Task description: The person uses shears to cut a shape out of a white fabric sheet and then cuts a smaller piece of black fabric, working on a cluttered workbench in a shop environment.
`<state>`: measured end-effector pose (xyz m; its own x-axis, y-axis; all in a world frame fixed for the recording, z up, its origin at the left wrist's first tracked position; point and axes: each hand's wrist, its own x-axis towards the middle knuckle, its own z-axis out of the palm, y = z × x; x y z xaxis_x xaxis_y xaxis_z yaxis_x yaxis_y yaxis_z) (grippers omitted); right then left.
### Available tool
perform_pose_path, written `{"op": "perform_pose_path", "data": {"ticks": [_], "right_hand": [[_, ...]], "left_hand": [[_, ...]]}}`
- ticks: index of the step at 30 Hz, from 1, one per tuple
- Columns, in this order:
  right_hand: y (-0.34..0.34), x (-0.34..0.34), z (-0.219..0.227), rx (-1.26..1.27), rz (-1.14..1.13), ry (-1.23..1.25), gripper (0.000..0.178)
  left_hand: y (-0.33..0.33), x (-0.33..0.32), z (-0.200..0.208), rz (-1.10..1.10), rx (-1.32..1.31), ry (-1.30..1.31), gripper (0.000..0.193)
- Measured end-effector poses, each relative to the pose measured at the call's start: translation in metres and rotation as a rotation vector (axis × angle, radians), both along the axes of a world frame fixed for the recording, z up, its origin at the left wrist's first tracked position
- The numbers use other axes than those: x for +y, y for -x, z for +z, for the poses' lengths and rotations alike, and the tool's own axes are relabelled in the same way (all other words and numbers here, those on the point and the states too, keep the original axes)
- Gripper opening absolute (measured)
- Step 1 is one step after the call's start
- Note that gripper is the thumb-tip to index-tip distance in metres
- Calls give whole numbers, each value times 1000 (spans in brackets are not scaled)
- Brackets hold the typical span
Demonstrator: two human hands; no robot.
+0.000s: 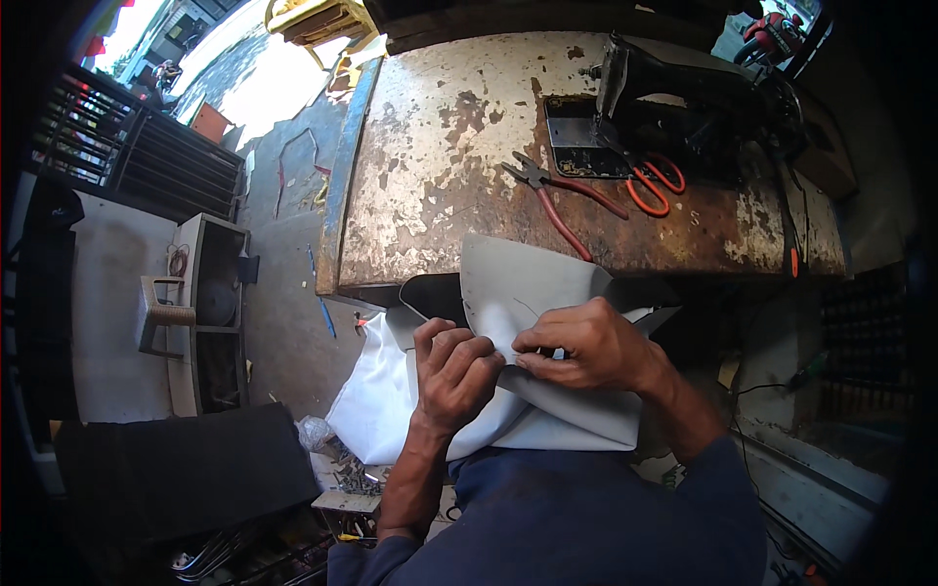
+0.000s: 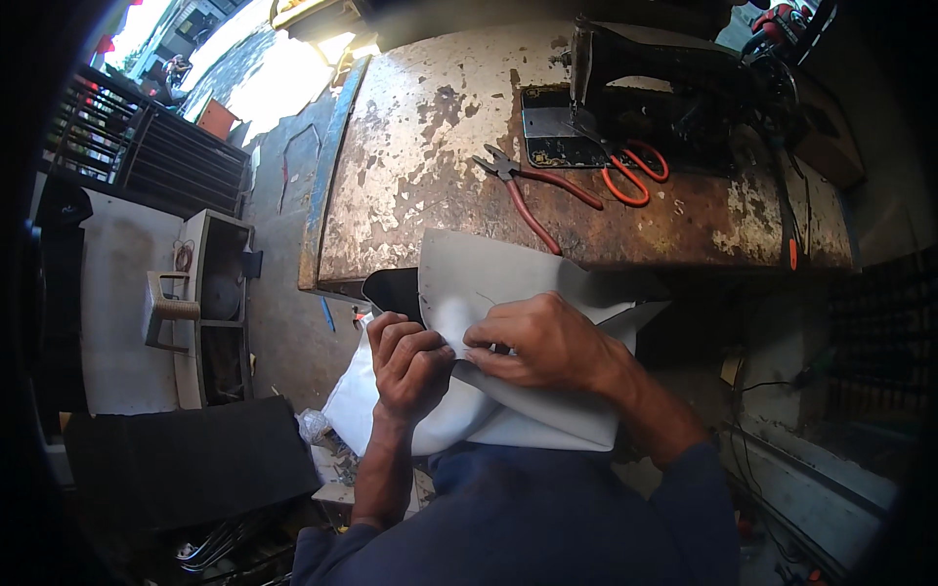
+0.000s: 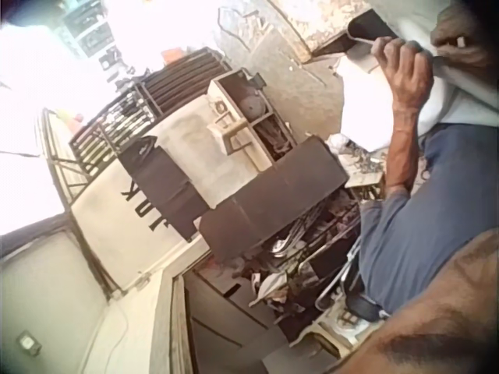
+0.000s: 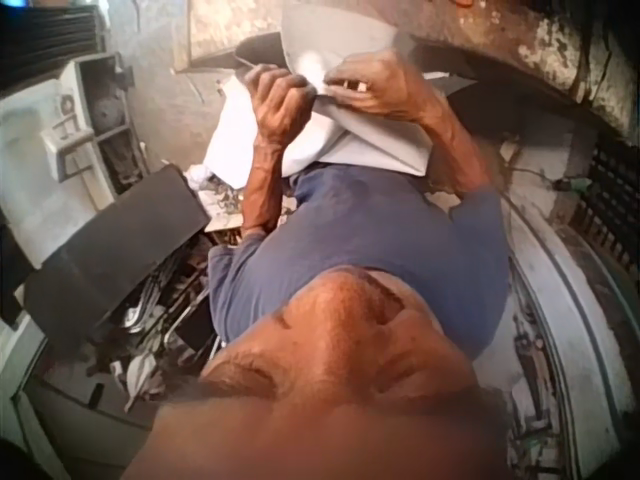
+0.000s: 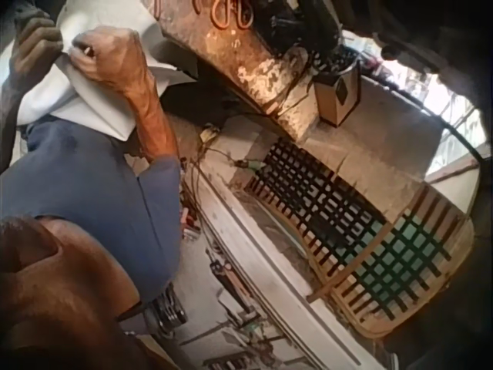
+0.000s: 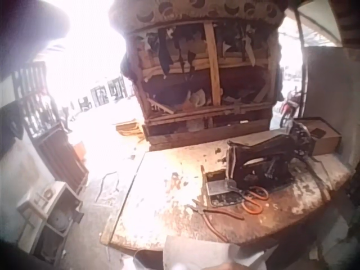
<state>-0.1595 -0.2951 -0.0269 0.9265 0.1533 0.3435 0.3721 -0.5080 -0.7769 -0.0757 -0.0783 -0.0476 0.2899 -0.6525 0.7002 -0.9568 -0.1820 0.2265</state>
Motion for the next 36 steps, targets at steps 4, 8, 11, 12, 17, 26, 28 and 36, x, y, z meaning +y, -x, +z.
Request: {"op": "perform_pose_path", "data": {"ticks": [4, 8, 11, 12, 17, 26, 28, 36], "right_hand": [[-1, 2, -7, -72, -22, 78, 11], [2, 4, -4, -91, -54, 103, 11], [-2, 6, -3, -121, -84, 248, 10], [-3, 3, -3, -99, -87, 200, 9], [5, -23, -7, -17, -271, -180, 6], [28, -26, -16, 397, -126, -952, 15], [27, -36, -14, 324, -262, -605, 14], [28, -48, -15, 230, -37, 215, 19]], "left_hand": [[-1, -1, -4, 49, 4, -28, 15], [1, -5, -2, 48, 16, -17, 21], [1, -8, 0, 49, 46, -35, 22], [0, -8, 0, 47, 61, -30, 22], [-3, -1, -7, 74, 83, -16, 20], [-5, -1, -10, 44, 132, -42, 27], [-3, 0, -14, 45, 141, -41, 26], [0, -1, -9, 55, 168, -116, 26]]}}
